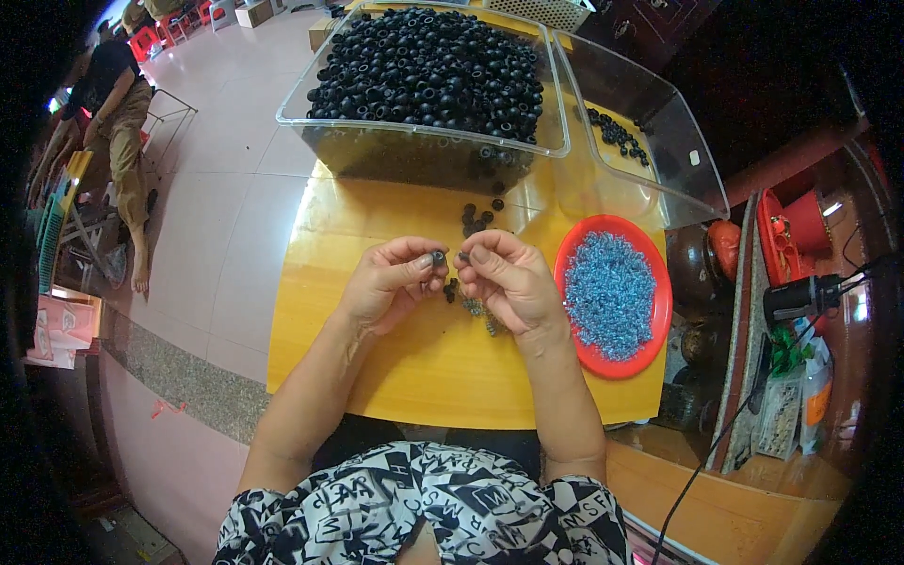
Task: The person assembles small components by hand, inserting small metal pieces into black plastic caps and placing them on the table.
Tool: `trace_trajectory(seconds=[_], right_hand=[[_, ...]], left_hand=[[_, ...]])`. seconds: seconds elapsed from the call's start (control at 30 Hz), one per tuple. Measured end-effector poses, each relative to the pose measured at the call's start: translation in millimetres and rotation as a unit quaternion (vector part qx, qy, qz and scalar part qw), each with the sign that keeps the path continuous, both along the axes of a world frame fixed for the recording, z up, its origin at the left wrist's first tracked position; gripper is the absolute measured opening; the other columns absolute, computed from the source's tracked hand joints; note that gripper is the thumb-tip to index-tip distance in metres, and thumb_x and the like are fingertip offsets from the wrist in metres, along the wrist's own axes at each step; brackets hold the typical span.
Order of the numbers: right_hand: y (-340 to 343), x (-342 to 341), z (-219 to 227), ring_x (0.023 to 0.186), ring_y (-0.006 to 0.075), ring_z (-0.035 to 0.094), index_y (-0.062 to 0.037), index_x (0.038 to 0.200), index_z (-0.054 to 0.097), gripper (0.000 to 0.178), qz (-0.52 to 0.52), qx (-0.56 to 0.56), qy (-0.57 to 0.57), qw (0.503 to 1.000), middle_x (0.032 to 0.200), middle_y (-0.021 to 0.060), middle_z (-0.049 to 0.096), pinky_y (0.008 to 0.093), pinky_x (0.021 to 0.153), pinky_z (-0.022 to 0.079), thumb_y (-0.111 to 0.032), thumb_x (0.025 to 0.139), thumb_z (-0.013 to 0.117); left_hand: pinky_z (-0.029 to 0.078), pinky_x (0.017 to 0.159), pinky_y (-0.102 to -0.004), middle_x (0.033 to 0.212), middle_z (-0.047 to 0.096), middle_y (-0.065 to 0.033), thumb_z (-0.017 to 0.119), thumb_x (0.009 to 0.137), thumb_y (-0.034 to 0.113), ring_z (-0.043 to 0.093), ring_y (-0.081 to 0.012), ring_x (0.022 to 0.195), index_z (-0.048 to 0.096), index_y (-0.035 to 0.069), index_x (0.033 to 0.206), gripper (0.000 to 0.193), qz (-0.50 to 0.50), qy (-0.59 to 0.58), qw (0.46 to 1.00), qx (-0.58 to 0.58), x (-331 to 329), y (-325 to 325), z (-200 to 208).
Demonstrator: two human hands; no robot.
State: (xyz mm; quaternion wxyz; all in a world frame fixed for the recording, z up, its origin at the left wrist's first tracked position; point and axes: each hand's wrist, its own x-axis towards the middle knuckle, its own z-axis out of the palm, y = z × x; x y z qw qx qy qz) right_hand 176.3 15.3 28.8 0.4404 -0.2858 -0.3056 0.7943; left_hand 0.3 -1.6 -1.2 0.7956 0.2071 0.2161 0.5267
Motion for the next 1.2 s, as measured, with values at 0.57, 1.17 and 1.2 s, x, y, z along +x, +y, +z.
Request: trace_trajectory(seconds=[0.57, 1.17, 1.2], right_hand=[[-8.9, -11.3, 10.6, 0.063, 0.0093, 0.056, 0.0017, 0.094, 0.052, 0.013, -0.060, 0.112, -0.190, 0.974, 0.078, 0.0074, 0.059, 0.0207, 0.056, 0.047, -0.005, 0.083, 0.052], [-18.3, -14.3, 22.1, 0.057, 0.0046, 0.051, 0.0005, 0.083, 0.055, 0.006, -0.055, 0.180, -0.327, 0.926, 0.070, 0.0004, 0.056, 0.0176, 0.049, 0.042, -0.001, 0.077, 0.056], [-17.8, -13.6, 22.1, 0.058, 0.0049, 0.052, 0.0007, 0.084, 0.056, 0.007, -0.051, 0.176, -0.333, 0.925, 0.070, 0.0009, 0.056, 0.0171, 0.050, 0.043, 0.001, 0.076, 0.056]], left_hand=[[0.047, 0.065, -0.0244, 0.084, 0.060, -0.0095, 0.055, 0.079, 0.001, 0.056, -0.0144, 0.068, 0.056, -0.002, 0.096, 0.018, 0.001, 0.021, 1.000, 0.018, 0.6, -0.5, 1.1], [0.047, 0.064, -0.0228, 0.082, 0.060, -0.0069, 0.057, 0.080, 0.004, 0.055, -0.0117, 0.067, 0.057, -0.002, 0.094, 0.015, 0.003, 0.119, 0.992, 0.047, 5.3, -3.8, 2.5], [0.047, 0.063, -0.0225, 0.082, 0.059, -0.0065, 0.057, 0.080, 0.004, 0.055, -0.0114, 0.067, 0.057, -0.002, 0.094, 0.015, 0.001, 0.132, 0.989, 0.061, 5.0, -3.6, 1.4]])
